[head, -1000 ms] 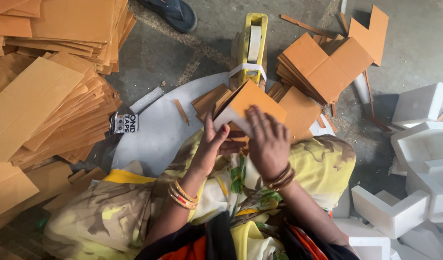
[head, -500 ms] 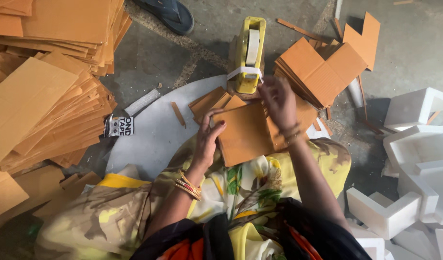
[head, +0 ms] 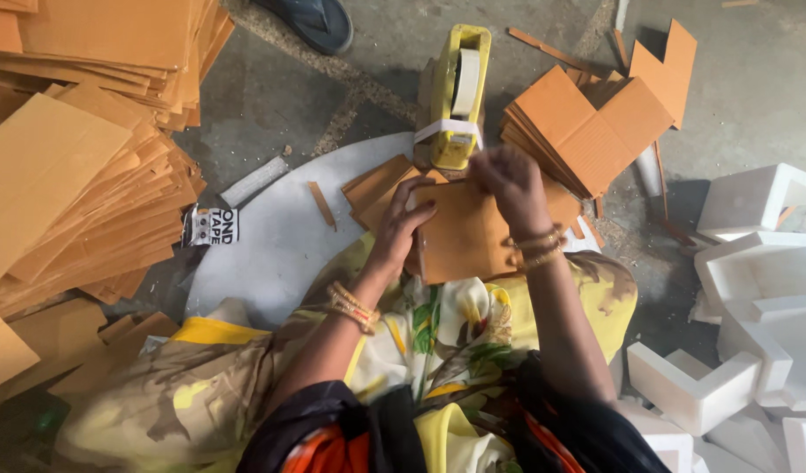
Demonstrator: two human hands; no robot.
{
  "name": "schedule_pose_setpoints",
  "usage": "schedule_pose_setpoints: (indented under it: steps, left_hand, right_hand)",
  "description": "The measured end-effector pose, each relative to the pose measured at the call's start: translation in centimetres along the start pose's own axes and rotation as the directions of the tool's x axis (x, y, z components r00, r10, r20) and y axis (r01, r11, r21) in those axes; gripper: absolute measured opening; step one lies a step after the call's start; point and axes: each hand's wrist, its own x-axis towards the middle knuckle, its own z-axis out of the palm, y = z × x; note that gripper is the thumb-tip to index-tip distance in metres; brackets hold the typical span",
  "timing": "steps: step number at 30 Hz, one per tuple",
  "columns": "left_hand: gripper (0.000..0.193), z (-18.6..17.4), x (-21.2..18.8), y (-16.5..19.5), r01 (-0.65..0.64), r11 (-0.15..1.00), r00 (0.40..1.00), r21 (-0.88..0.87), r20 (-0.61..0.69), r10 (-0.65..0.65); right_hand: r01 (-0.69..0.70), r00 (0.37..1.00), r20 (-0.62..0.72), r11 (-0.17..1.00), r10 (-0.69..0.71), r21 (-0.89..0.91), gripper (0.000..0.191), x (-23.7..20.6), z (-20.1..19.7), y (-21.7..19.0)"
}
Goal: The person sits on the floor and assembles small boxes by inserting white foam inserts into brown cardboard frames. They use a tape dispenser to secure the edges of the cardboard, then place the finished units aside.
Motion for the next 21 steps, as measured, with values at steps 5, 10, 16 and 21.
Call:
schedule_pose_setpoints:
  steps: [5,10,16,21]
  left_hand:
    - [0.035,1.6,2.1,-0.2,0.073,0.993,0.996,-0.098,0.053,-0.068]
    - [0.035,1.8,2.5,-0.1,0.127,0.991,0.992,-0.034,0.016,-0.126]
    - [0.037,1.6,3.2,-0.8,0.05,0.998,0.999,-0.037,0.016,-0.049]
    - [0.051,2.1,3.3,-1.1,0.103,0.991,0.995,0.084,-0.013,-0.103]
  right_hand:
    - [-0.141,0.99,-0.004,0.986,0.142,0.085,0.017,-5.0,0.8,0.3]
    - [-0.129,0.991,-0.014,0.981,0.132,0.142,0.075,-5.2,0.8,0.2]
    - [-0.126,0.992,0.028,0.984,0.123,0.124,0.091,-5.0,0.9,-0.1]
    - [-0.119,0.99,0.095,0.984,0.107,0.13,0.089,-5.2,1.0,0.1]
